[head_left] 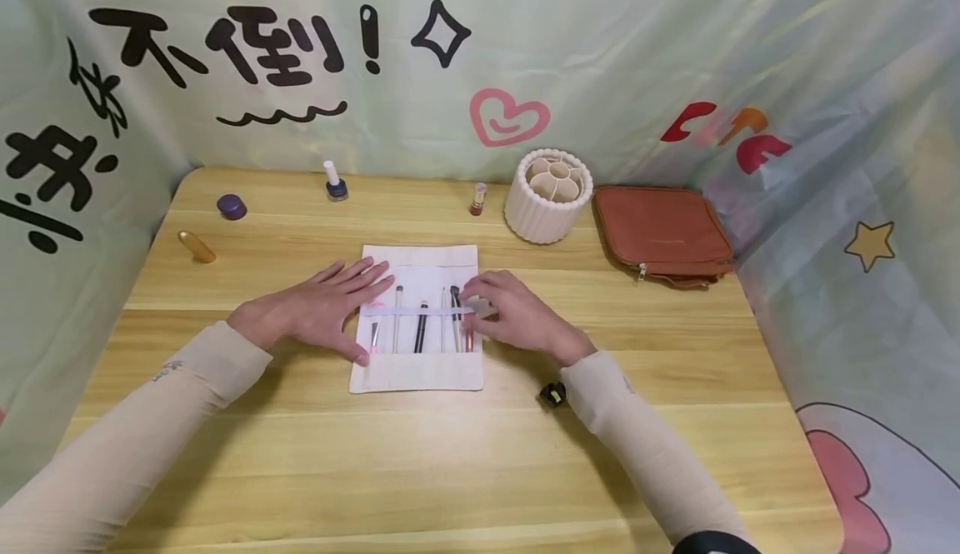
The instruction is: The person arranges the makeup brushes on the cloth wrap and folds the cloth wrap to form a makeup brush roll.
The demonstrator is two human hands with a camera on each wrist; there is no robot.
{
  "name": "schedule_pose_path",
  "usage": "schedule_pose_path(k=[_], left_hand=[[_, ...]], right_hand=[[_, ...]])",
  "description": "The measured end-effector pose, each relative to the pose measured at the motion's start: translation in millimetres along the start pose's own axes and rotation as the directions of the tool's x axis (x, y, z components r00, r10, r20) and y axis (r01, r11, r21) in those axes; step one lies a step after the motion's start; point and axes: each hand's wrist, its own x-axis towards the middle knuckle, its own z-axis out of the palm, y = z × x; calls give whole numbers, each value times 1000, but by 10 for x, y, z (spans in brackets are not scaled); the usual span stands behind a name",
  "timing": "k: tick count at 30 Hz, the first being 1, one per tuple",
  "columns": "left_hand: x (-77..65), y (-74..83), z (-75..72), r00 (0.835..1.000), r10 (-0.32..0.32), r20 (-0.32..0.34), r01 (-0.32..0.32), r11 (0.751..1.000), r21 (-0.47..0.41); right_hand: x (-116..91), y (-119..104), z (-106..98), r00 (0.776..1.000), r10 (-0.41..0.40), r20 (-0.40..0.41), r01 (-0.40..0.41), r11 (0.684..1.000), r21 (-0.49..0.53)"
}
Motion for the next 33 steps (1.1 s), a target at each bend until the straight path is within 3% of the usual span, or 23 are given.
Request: schedule_pose_path(k=[5, 9, 15, 20, 25, 30, 33], left_hand=[[-32, 69, -14, 1000, -20, 3, 20, 1000, 17], [-60, 162, -47, 999, -34, -33, 36, 998, 52], [-46, 256, -105, 985, -29, -172, 58, 985, 163], [-98, 218, -47, 986, -78, -145, 91, 992, 89], [-122, 221, -68, 986, -58, -154, 69, 996, 65], [-102, 251, -63, 982, -10, -187, 32, 993, 113], [-122, 233, -49, 974, 34, -225, -1, 989, 146]], right_hand=[[-132, -71, 19, 990, 39, 135, -22, 992, -122], [-192, -66, 13, 985, 55, 161, -33, 990, -137], [-265, 12, -51, 995, 14, 103, -7, 998, -61], [-253, 63, -94, 998, 4, 65, 0, 998, -60], [-184, 92, -111, 1000, 19, -23, -22, 992, -122], [-200, 37, -66, 989, -32, -143, -7, 965, -262], [-263, -65, -31, 988, -43, -147, -4, 952, -307]])
